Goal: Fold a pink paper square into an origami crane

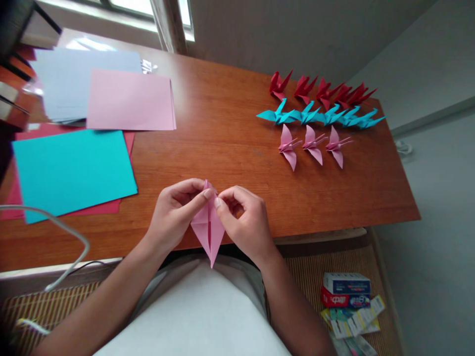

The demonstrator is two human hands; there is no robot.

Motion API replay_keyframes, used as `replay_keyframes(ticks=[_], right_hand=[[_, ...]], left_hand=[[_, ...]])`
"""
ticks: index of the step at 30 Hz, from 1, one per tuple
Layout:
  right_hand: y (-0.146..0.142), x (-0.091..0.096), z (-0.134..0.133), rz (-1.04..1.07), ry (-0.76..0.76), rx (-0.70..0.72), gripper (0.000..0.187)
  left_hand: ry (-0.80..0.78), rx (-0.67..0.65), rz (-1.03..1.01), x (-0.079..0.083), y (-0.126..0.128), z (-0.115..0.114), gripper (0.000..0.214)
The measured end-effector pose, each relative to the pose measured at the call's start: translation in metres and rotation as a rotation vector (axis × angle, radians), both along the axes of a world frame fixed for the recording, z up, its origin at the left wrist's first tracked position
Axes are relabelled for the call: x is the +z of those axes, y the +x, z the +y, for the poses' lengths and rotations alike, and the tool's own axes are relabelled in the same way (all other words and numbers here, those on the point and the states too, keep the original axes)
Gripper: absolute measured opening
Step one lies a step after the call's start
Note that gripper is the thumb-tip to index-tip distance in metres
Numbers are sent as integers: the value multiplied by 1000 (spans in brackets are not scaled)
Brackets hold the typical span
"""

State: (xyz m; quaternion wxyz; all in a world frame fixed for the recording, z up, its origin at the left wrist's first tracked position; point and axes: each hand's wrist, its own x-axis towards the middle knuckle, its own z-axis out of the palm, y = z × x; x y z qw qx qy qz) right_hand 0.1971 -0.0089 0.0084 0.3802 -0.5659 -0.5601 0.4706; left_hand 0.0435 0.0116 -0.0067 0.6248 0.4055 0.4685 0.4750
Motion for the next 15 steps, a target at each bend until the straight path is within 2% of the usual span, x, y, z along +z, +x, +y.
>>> replay_keyframes(ticks=[5,9,15], right_hand=[[-2,4,1,45,-27,-51,4],[-5,2,4,127,-40,-47,19],[-8,-3,8,154,-24,-46,13]], left_hand=[[3,1,-27,0,0,0,21],[-2,-17,-50,-1,0,-1,20],[-32,-19,-85,-3,-1,-3,19]])
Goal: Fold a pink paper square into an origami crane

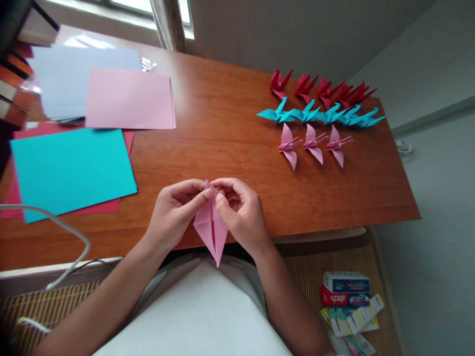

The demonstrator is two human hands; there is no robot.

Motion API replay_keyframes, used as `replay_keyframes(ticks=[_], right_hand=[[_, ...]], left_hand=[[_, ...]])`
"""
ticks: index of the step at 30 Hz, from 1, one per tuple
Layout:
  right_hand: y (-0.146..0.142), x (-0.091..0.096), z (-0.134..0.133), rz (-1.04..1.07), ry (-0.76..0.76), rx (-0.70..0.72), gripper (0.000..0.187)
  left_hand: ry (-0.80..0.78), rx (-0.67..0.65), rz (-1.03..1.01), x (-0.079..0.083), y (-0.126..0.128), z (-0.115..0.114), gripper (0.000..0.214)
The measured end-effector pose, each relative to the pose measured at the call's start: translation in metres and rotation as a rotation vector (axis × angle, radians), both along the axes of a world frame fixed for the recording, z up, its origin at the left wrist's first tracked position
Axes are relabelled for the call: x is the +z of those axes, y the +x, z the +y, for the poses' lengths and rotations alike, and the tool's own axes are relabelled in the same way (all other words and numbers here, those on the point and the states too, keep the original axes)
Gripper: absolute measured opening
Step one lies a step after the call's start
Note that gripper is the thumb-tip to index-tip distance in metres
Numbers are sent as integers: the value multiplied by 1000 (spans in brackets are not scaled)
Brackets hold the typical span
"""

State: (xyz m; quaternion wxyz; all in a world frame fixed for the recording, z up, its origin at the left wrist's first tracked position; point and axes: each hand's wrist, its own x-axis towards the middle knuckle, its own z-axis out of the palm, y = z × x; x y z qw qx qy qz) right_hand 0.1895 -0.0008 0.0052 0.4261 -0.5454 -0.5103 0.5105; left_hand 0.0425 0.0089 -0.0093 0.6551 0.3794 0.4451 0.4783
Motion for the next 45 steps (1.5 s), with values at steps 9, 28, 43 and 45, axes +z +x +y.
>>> replay_keyframes(ticks=[9,28,43,45], right_hand=[[1,-6,1,4,37,-31,7],[14,7,3,-112,183,67,12],[16,3,6,-181,131,50,7],[16,4,7,-171,119,44,8]], left_hand=[[31,-30,-43,1,1,1,9],[19,-27,-19,-4,2,2,14],[1,-45,1,-1,2,2,11],[4,-46,7,-2,2,2,11]])
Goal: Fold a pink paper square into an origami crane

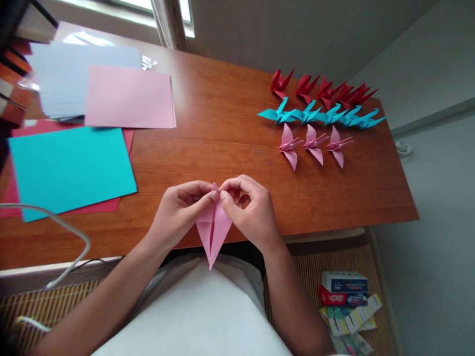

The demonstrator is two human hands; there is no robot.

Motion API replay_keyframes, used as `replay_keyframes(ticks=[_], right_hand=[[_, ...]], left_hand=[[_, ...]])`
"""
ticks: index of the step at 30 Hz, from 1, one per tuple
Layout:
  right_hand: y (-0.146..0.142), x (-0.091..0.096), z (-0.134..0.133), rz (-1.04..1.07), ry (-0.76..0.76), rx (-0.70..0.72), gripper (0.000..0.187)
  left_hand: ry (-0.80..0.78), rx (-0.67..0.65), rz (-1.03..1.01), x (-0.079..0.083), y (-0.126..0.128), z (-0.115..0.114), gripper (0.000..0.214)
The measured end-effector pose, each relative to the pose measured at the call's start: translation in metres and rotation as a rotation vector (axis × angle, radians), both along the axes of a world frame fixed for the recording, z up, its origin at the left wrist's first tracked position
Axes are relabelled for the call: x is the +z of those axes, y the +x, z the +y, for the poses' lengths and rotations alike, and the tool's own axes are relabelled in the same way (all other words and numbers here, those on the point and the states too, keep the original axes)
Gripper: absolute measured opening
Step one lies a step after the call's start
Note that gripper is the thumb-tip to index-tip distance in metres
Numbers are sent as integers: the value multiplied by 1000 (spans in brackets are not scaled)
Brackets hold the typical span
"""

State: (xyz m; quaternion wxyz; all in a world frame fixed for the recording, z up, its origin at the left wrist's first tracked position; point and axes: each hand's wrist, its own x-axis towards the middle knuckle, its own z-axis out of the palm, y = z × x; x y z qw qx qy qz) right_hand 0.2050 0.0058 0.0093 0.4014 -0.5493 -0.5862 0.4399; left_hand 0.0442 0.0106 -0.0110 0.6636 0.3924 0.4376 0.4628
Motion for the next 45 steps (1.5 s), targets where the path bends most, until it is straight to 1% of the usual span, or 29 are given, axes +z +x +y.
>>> replay_keyframes(ticks=[3,6,9,14,16,22,26,29,32,35,37,42,45], right_hand=[[0,0,1,15,-12,-2,7],[-1,-1,2,14,-19,3,4],[-2,-2,3,29,-2,-2,6],[-7,-5,4,127,-2,-73,7],[-8,-7,3,168,-17,-93,7],[-7,-12,0,249,-72,-38,4],[-8,-16,1,265,-49,-82,5],[-11,-18,3,254,-71,-113,4],[-14,-20,5,309,-106,-139,4],[-17,-20,7,377,-104,-165,2],[-20,-19,9,378,-99,-179,2],[-25,-18,11,365,-120,-228,9],[-25,-18,10,401,-127,-219,10]], left_hand=[[13,-12,11,-2,0,-1,12],[35,-51,20,-4,1,-2,14],[49,-66,42,-3,2,-2,15],[39,-74,63,1,2,-1,19],[27,-64,59,2,0,0,20],[-23,-18,30,1,-1,0,21],[-33,-21,7,0,0,-1,20],[-36,-17,-1,0,0,0,20],[-45,-12,-8,1,0,0,21],[-48,-28,-25,1,0,0,21],[-38,-23,-13,1,1,0,22],[-12,-8,23,0,1,0,21],[-11,-22,4,-1,1,-1,18]])
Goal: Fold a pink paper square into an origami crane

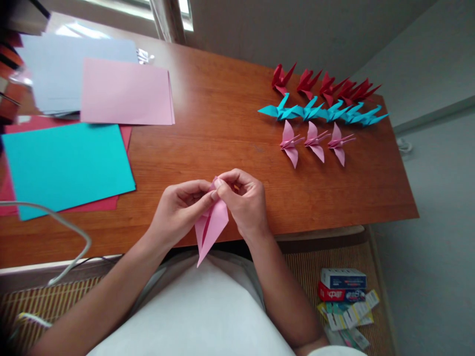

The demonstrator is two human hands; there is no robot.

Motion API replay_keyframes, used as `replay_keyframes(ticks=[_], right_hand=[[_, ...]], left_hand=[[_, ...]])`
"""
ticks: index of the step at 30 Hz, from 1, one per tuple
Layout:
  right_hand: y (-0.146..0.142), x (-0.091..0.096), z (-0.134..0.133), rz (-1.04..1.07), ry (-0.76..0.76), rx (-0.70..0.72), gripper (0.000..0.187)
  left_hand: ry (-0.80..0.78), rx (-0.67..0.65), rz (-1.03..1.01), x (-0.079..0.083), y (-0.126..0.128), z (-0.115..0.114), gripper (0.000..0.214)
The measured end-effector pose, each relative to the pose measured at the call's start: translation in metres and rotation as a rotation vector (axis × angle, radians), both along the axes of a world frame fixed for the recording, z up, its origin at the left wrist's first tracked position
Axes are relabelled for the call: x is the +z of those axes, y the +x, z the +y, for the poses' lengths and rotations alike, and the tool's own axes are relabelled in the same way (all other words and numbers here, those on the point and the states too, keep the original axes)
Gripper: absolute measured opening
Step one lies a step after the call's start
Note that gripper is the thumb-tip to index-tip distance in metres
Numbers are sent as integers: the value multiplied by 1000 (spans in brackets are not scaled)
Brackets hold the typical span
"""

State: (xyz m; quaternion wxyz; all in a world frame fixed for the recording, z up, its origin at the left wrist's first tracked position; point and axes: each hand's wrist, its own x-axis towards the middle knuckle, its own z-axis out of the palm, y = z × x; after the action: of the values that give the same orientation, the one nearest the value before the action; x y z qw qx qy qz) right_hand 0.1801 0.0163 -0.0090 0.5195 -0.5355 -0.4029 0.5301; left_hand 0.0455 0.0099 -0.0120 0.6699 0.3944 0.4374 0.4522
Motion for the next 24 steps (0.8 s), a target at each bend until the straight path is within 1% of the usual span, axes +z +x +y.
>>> replay_keyframes(ticks=[4,9,11,15,21,24], right_hand=[[2,1,-1,49,18,37,8],[5,0,-2,-110,65,58,6],[5,-2,-2,-135,72,52,7],[2,-4,-1,-130,59,27,10],[-3,-3,-1,-64,50,-7,8],[-3,-3,-1,-63,45,-9,9]], left_hand=[[-2,2,-4,0,0,-1,16],[9,2,28,1,0,-1,18],[15,-4,33,0,0,0,18],[16,-3,33,-1,0,0,17],[19,0,19,-2,0,0,14],[13,1,10,-1,0,0,15]])
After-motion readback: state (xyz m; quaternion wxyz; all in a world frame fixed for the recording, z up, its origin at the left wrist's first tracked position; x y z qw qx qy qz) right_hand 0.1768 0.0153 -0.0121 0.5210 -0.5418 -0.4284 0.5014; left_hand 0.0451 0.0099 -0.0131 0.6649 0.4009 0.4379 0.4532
